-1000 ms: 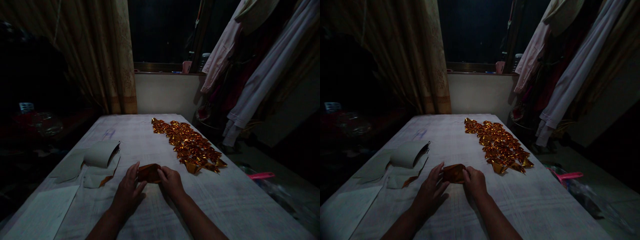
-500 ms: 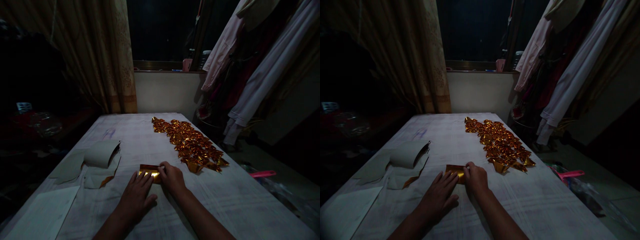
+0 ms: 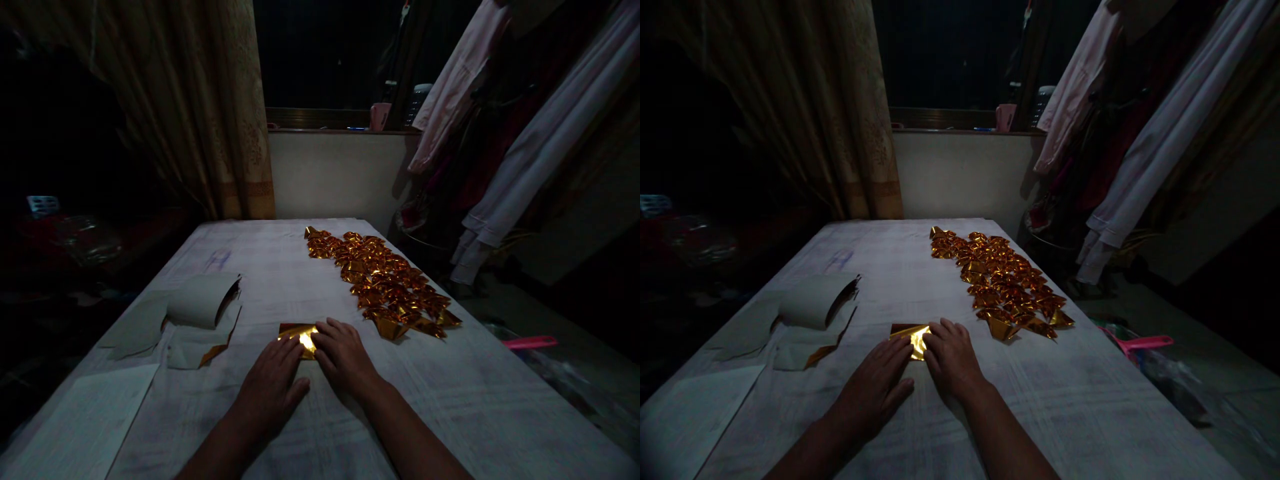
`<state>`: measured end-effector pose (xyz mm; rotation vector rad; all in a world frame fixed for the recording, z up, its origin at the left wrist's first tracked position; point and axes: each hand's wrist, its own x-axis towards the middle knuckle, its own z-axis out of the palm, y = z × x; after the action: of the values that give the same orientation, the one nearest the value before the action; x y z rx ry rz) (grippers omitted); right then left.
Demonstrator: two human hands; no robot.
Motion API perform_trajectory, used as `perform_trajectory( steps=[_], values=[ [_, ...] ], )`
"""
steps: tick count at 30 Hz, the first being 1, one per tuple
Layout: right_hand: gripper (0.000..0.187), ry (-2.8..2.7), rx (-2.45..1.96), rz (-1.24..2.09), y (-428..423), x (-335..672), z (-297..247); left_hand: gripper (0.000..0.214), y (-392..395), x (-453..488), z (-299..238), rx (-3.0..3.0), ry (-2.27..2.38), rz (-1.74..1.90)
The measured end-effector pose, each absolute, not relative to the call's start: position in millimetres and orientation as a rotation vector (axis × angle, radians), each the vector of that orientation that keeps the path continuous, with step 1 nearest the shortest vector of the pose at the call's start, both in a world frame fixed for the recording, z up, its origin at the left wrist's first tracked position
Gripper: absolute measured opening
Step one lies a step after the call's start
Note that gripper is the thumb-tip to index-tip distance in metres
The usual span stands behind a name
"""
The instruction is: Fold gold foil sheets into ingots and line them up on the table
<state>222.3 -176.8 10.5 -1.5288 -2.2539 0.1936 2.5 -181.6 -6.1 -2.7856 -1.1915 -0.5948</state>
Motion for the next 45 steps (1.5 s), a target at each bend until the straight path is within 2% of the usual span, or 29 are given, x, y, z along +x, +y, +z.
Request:
perform_trajectory(
  steps=[6,16,22,32,39,45],
  values=[
    [0.027,-2.270,-1.509,0.180,-173,231,14,0.059,-185,-2,-4,-2.782,-1.197,-0.372],
    [0.056,-2.507,-1.428,0.300,-188,212,16,0.071,-190,-2,-11,-2.763,-1.226,-0.302],
    [0.062,-2.577,-1.467,0.384,-191,216,23,0.071,-191,0,-8,-2.810,-1.281,-0.283],
    [0.060,-2.600,-1.432,0.281,-207,220,25,0.073,-192,2,-4,-2.847,-1.332,-0.250],
    [0.063,-2.575,-1.478,0.323,-212,219,23,0.073,-192,2,-1,-2.868,-1.344,-0.235],
    [0.062,-2.594,-1.512,0.307,-213,220,20,0.067,-191,-14,8,-2.952,-1.339,-0.105]
  ],
)
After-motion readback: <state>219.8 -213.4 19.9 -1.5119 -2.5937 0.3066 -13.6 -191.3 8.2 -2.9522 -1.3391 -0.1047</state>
